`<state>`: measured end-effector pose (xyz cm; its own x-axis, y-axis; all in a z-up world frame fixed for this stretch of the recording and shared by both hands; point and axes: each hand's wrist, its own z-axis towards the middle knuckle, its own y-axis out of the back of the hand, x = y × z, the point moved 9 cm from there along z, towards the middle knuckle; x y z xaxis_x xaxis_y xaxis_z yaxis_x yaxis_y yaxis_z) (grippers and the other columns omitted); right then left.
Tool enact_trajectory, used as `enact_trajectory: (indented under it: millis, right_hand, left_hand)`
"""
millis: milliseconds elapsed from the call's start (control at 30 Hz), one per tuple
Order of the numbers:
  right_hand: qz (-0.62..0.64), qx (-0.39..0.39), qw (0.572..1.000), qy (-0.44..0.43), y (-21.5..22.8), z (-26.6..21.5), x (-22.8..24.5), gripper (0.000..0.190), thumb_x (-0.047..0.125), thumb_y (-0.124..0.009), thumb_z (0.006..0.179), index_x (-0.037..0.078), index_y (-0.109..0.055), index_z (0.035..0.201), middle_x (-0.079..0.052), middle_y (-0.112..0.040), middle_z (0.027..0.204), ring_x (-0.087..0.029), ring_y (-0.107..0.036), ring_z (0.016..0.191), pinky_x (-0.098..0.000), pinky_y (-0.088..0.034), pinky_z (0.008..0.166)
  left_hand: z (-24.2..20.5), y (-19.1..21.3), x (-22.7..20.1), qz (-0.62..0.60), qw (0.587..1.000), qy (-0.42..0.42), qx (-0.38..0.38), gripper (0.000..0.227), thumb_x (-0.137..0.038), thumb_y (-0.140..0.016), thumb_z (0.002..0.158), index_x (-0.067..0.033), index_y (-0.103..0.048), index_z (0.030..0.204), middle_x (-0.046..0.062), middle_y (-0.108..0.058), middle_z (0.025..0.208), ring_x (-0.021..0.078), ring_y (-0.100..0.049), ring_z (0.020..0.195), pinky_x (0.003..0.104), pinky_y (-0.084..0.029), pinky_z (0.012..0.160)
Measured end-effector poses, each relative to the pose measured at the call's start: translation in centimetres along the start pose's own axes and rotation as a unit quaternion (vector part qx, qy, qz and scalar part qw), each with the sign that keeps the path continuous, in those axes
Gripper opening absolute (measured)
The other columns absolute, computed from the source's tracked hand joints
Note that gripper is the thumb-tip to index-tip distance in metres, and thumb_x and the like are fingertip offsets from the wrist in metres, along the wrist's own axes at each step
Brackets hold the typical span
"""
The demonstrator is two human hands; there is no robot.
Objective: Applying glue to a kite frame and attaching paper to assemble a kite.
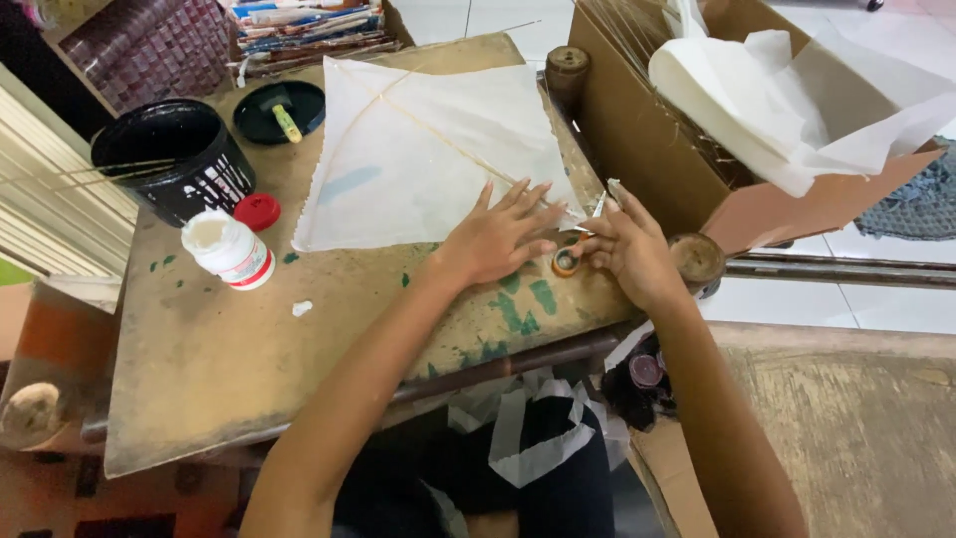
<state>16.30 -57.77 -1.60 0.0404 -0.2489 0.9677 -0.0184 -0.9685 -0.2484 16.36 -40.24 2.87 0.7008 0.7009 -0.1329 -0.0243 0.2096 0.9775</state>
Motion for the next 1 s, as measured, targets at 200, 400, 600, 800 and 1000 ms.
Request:
enact_trajectory:
  millis: [200, 400, 600, 800, 1000]
  right_hand:
    - [-0.006, -0.008, 1.0, -0.005, 0.1, -0.5, 0.0, 0.064, 0.036, -0.059, 0.104, 0.021, -0.031, 0.16, -0.022, -0.07, 0.104, -0.037, -0.075, 0.075, -0.0294, -0.056, 0.049]
    - [-0.044, -0.008, 0.999, 0.018, -1.2, -1.6, 1.8, 0.065, 0.031, -0.057, 0.104, 0.019, -0.029, 0.161, -0.024, -0.063, 0.108, -0.04, -0.074, 0.075, -0.0323, -0.057, 0.048]
    - [-0.063, -0.012, 0.997, 0.03, -2.0, -2.1, 2.7, 0.064, 0.025, -0.056, 0.104, 0.018, -0.028, 0.161, -0.029, -0.058, 0.12, -0.035, -0.073, 0.067, -0.0279, -0.053, 0.04]
    - [-0.065, -0.021, 0.997, 0.023, -1.6, -2.1, 2.4, 0.064, 0.026, -0.056, 0.104, 0.017, -0.028, 0.161, -0.027, -0.056, 0.116, -0.036, -0.072, 0.065, -0.0295, -0.051, 0.038]
    - [-0.066, -0.017, 0.997, 0.033, -2.5, -2.8, 3.5, 0.064, 0.025, -0.056, 0.104, 0.015, -0.028, 0.161, -0.032, -0.057, 0.12, -0.039, -0.073, 0.067, -0.0283, -0.046, 0.036]
  left_hand:
    - [0.1, -0.9, 0.2, -0.019, 1.0, -0.02, -0.002, 0.065, -0.07, -0.027, 0.101, -0.0421, -0.03, 0.159, 0.003, -0.027, 0.17, 0.0327, -0.02, 0.157, 0.068, -0.014, 0.124]
    - [0.1, -1.0, 0.3, -0.009, 1.0, -0.02, -0.007, 0.065, -0.074, -0.026, 0.1, -0.0453, -0.029, 0.159, 0.001, -0.022, 0.171, 0.0324, -0.017, 0.158, 0.07, -0.013, 0.123]
    - [0.9, -1.0, 0.2, 0.032, 0.999, -0.01, -0.004, 0.065, -0.073, -0.027, 0.1, -0.0457, -0.03, 0.158, 0.003, -0.027, 0.169, 0.0327, -0.017, 0.158, 0.069, -0.01, 0.122]
    - [1.6, -2.0, 0.4, 0.039, 0.999, -0.002, -0.002, 0.067, -0.074, -0.029, 0.099, -0.0434, -0.031, 0.159, 0.004, -0.026, 0.169, 0.033, -0.016, 0.158, 0.071, -0.01, 0.122]
    - [1.4, -2.3, 0.5, 0.011, 0.999, 0.018, 0.029, 0.068, -0.074, -0.024, 0.099, -0.0434, -0.028, 0.159, 0.004, -0.025, 0.17, 0.0314, -0.016, 0.158, 0.067, -0.01, 0.124]
